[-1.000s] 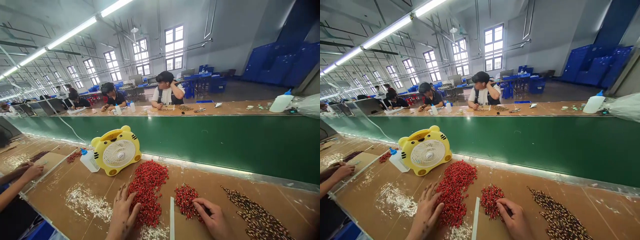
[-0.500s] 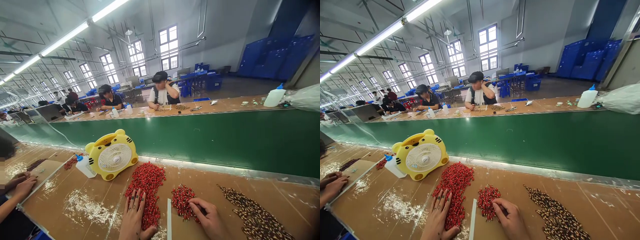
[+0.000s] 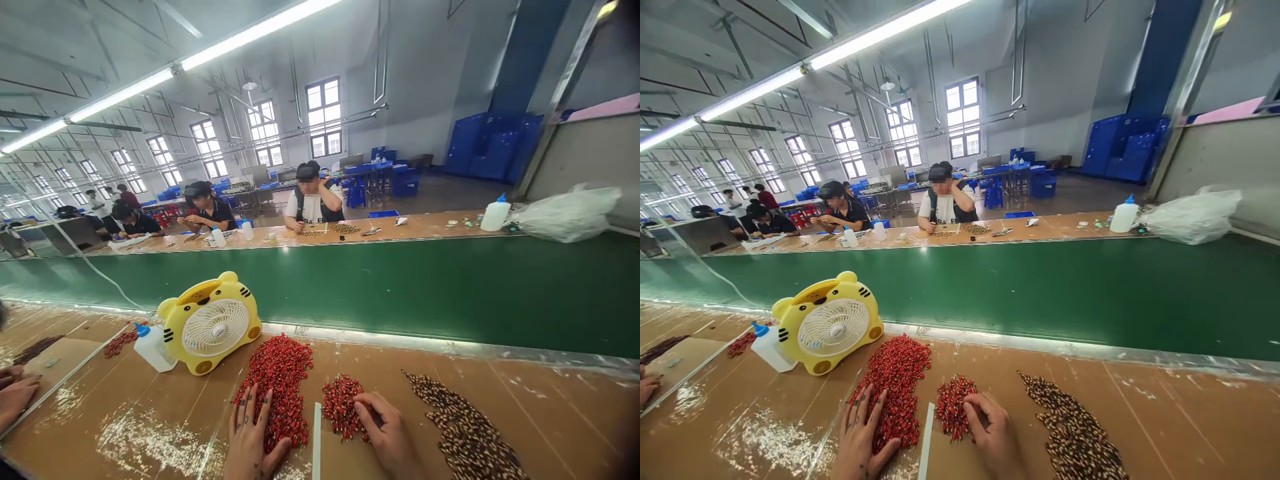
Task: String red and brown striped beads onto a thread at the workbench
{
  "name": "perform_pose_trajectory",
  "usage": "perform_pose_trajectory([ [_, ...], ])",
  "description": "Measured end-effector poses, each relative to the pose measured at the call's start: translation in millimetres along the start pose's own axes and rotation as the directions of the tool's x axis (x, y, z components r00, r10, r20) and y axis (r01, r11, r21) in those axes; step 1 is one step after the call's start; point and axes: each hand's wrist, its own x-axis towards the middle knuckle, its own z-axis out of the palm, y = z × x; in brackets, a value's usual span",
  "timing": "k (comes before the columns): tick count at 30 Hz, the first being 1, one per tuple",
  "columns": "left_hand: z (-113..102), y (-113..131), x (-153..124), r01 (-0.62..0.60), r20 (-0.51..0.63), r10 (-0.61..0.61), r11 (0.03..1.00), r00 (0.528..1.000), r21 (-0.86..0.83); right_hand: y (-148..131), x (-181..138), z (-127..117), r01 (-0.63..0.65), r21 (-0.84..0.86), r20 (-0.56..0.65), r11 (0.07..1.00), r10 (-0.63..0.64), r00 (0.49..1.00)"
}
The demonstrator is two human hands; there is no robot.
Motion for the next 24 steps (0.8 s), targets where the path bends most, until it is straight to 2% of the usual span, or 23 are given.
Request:
perform_pose_trajectory([
  [2, 3, 1, 0, -0.006, 0.008, 0.006, 1.000, 1.000, -0.016, -8, 3, -1, 0.145, -0.146, 0.044, 0.979, -0.140, 0.989],
  [5, 8, -2, -1, -0.042, 0.008, 0.042, 0.998, 0.999, -0.037, -26, 13, 3, 0.389, -0.348, 0.259, 0.853, -0.311, 0.914],
  [8, 10, -7, -1, -0.069, 0.025, 0.071, 0.995, 0.997, -0.070, -41, 27, 16, 0.556, -0.420, 0.471, 0.717, -0.351, 0.809],
  [11, 11, -10, -3, -0.071, 0.019, 0.073, 0.993, 0.997, -0.093, -42, 34, 33, 0.632, -0.452, 0.558, 0.630, -0.354, 0.751],
  [13, 14, -12, -5, -0.066, -0.016, 0.064, 0.993, 0.998, -0.098, -33, 33, 45, 0.653, -0.491, 0.543, 0.577, -0.384, 0.747],
  [16, 24, -14, -7, -0.081, -0.096, 0.071, 0.992, 0.993, -0.101, -15, 28, 62, 0.641, -0.558, 0.436, 0.528, -0.471, 0.767],
  [18, 33, -17, -8, -0.122, -0.135, 0.107, 0.986, 0.985, -0.111, -6, 25, 72, 0.610, -0.580, 0.336, 0.540, -0.523, 0.783],
  [20, 42, -18, -8, -0.156, -0.145, 0.138, 0.979, 0.980, -0.128, -1, 25, 76, 0.597, -0.582, 0.285, 0.552, -0.549, 0.786],
  [22, 48, -15, -6, -0.140, -0.144, 0.119, 0.979, 0.982, -0.149, 0, 28, 74, 0.601, -0.591, 0.282, 0.537, -0.560, 0.779],
  [24, 47, -11, -2, -0.076, -0.152, 0.048, 0.980, 0.987, -0.184, 3, 33, 66, 0.637, -0.613, 0.331, 0.468, -0.579, 0.745],
])
